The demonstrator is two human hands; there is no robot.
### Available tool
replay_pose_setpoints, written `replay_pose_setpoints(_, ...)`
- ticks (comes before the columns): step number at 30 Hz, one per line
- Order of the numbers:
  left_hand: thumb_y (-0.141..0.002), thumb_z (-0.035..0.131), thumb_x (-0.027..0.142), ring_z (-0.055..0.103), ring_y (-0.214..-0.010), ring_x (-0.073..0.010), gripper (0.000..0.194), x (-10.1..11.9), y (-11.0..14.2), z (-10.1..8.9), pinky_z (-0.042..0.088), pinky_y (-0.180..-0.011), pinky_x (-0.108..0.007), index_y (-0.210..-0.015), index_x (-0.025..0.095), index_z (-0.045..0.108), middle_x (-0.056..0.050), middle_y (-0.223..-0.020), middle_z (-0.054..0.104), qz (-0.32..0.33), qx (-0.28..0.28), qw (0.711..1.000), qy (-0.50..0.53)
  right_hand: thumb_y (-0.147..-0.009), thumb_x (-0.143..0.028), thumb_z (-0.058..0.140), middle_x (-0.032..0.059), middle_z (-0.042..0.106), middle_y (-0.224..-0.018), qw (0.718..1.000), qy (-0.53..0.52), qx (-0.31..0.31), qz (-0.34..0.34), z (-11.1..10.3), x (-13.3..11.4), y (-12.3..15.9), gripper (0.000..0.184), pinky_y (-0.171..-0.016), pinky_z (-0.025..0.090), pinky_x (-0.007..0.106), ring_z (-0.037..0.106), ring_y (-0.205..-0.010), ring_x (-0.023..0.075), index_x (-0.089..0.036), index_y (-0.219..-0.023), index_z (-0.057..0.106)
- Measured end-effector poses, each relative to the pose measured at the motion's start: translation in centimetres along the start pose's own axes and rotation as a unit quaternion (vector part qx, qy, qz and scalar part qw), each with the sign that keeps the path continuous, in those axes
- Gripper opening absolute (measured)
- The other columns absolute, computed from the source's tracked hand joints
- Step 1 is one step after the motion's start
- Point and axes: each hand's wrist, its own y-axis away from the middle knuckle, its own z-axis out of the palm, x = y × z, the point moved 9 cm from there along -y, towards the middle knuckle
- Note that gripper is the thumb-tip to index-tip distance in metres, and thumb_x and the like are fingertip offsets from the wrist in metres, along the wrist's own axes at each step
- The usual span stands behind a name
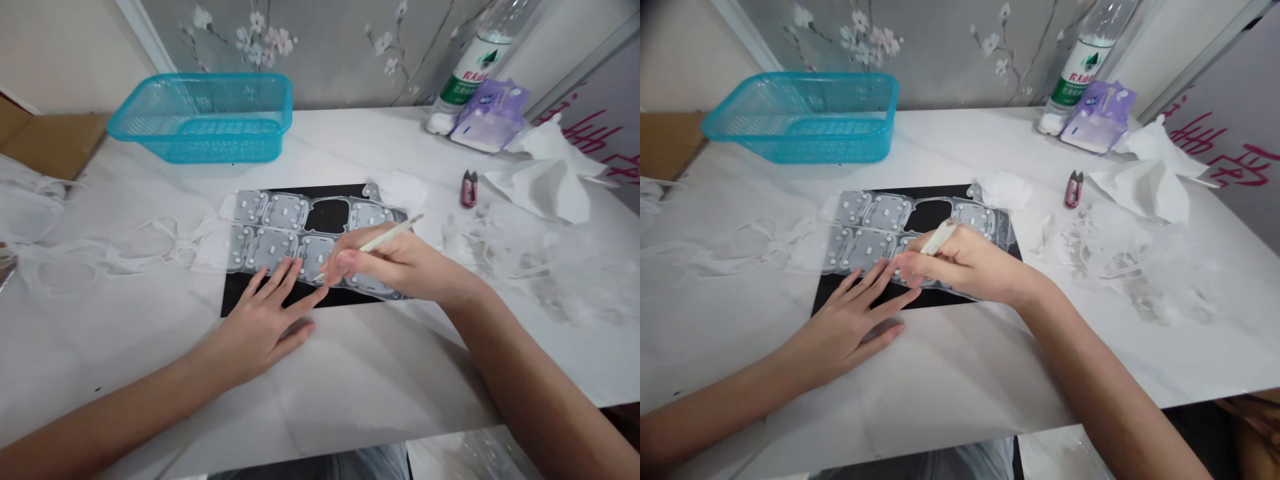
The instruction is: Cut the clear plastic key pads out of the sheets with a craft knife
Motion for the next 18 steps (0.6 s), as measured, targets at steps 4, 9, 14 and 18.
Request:
replay_pose_setpoints(4, -0.095, 0.041, 0.038, 0.027, -0.139, -0.0351, 0.048, -0.1, -0.1, 0.2, 0.035, -0.102, -0.057, -0.142, 0.028, 0.039, -0.019, -0.146, 0.038, -0.003, -0.003, 1.000, -0.004, -0.092, -0.044, 0.049, 0.0012, 0.068, -0.071, 0.999, -0.008, 0.007, 0.044, -1.1, 0.7, 0.5, 0.037, -0.062, 0.055, 0.018, 0.069, -0.069, 0.0115, -0.017, -0.073, 0.066)
replay_pose_setpoints(9, -0.095, 0.040, 0.038, 0.028, -0.138, -0.0359, 0.047, -0.1, -0.1, 0.2, 0.035, -0.102, -0.057, -0.141, 0.028, 0.040, -0.019, -0.146, 0.038, -0.005, -0.001, 1.000, 0.001, -0.089, -0.047, 0.052, 0.0008, 0.068, -0.069, 0.999, 0.005, 0.010, 0.051, -1.7, 0.9, 0.8, 0.037, -0.061, 0.055, 0.020, 0.069, -0.067, 0.0127, -0.019, -0.070, 0.067)
replay_pose_setpoints(14, -0.096, 0.039, 0.039, 0.028, -0.138, -0.0366, 0.048, -0.1, -0.1, 0.2, 0.036, -0.100, -0.058, -0.142, 0.028, 0.039, -0.021, -0.144, 0.040, 0.000, -0.001, 1.000, -0.009, -0.092, -0.046, 0.047, 0.0029, 0.067, -0.069, 0.999, -0.016, 0.020, 0.022, -0.9, 0.4, 0.3, 0.042, -0.059, 0.053, 0.020, 0.068, -0.068, 0.0128, -0.015, -0.072, 0.066)
replay_pose_setpoints(18, -0.096, 0.039, 0.039, 0.026, -0.139, -0.0362, 0.051, -0.1, -0.1, 0.2, 0.035, -0.102, -0.058, -0.145, 0.029, 0.033, -0.019, -0.145, 0.039, -0.003, 0.000, 1.000, -0.005, -0.094, -0.043, 0.046, 0.0056, 0.069, -0.077, 1.000, -0.025, -0.008, 0.012, -0.2, 0.1, 0.2, 0.040, -0.062, 0.053, 0.022, 0.066, -0.073, 0.0132, -0.013, -0.075, 0.067)
